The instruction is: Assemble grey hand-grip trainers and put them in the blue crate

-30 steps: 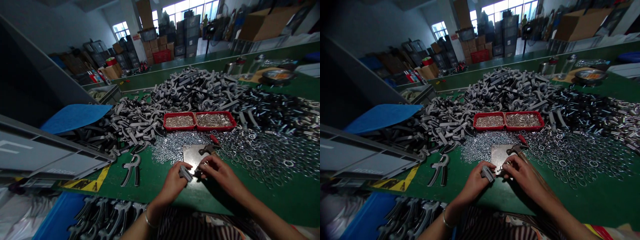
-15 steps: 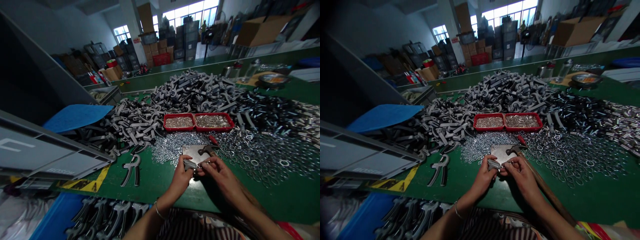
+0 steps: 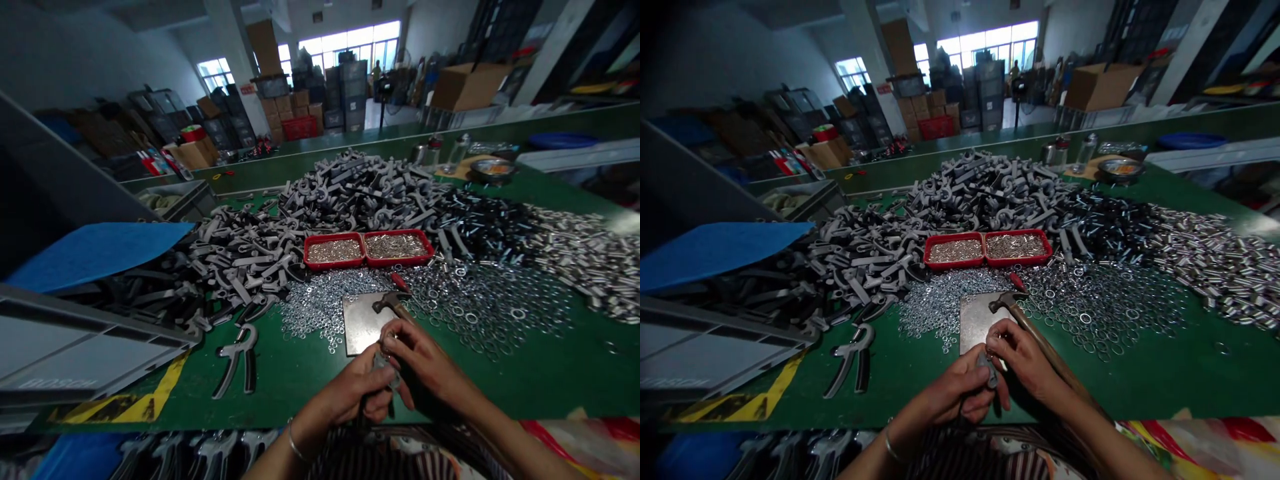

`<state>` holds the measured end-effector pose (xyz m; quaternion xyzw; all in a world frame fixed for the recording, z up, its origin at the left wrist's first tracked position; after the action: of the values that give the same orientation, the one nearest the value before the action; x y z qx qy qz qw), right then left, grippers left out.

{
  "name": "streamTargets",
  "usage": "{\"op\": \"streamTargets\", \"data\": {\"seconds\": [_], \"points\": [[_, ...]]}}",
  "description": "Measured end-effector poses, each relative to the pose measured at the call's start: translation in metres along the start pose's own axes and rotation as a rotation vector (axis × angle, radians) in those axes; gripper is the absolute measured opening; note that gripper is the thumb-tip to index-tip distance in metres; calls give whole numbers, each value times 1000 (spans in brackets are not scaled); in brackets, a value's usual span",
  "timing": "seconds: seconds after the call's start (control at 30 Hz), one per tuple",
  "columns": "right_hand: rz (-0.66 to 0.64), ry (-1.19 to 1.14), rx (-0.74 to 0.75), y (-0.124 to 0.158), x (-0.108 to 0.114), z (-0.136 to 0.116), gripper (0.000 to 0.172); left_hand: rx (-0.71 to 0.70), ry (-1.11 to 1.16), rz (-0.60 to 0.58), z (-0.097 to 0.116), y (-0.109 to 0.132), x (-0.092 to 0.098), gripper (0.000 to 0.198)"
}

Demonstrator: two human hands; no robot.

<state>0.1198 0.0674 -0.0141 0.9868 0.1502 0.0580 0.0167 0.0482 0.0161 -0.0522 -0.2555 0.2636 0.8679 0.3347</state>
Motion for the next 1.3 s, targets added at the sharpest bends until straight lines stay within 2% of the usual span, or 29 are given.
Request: {"op": "streamTargets", "data": {"seconds": [0.07, 0.1, 0.23, 0.3, 0.37, 0.43, 0.5, 0.53, 0.6, 0.67, 0.73, 0.8, 0.87, 0.97, 1.07, 1.2, 1.3], "points": [[-43, 103, 34, 3, 11, 9, 27, -26, -72, 26, 0, -3, 7, 39], [-35, 212, 53, 5, 24, 16, 26, -63, -118, 79, 3, -4, 16, 36], [164, 914, 93, 15, 99, 46, 22, -303, -236, 441, 46, 8, 62, 34], [172, 1134, 80, 14, 123, 58, 23, -323, -307, 460, 64, 8, 67, 35], [134, 1202, 86, 9, 132, 61, 24, -288, -403, 410, 73, 0, 63, 33], [140, 1135, 123, 4, 130, 50, 22, -285, -461, 452, 78, -6, 64, 30], [208, 921, 146, 0, 122, 31, 19, -344, -498, 593, 83, -5, 68, 30], [239, 743, 122, -1, 116, 24, 20, -382, -520, 654, 85, -4, 68, 30], [238, 284, -6, -2, 93, 24, 23, -470, -587, 706, 90, -3, 59, 31], [158, -205, -152, -3, 53, 31, 27, -565, -667, 696, 96, -3, 45, 29], [83, -554, -215, -6, 17, 34, 31, -639, -735, 682, 101, -1, 34, 25], [-4, -730, -245, -9, -7, 37, 27, -671, -792, 673, 103, 1, 28, 21], [-96, -816, -290, -9, -22, 44, 24, -668, -843, 660, 101, 2, 27, 21], [-141, -869, -348, -8, -26, 54, 21, -644, -868, 657, 94, 3, 29, 21], [-110, -739, -300, -7, -20, 52, 23, -586, -843, 707, 85, 2, 35, 21], [-19, -285, -63, -7, 1, 27, 19, -529, -745, 735, 80, 2, 37, 23], [84, 174, 289, 0, 15, -13, 13, -513, -702, 649, 82, 2, 27, 26]]}}
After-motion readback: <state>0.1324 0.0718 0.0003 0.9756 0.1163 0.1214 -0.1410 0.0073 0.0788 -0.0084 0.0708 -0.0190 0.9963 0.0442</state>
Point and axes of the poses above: each hand's wrist, its own y-axis away from the middle knuckle, its own x-axis out of the back of the hand, z = x × y, the point moved 10 cm from there along -y, towards the middle knuckle
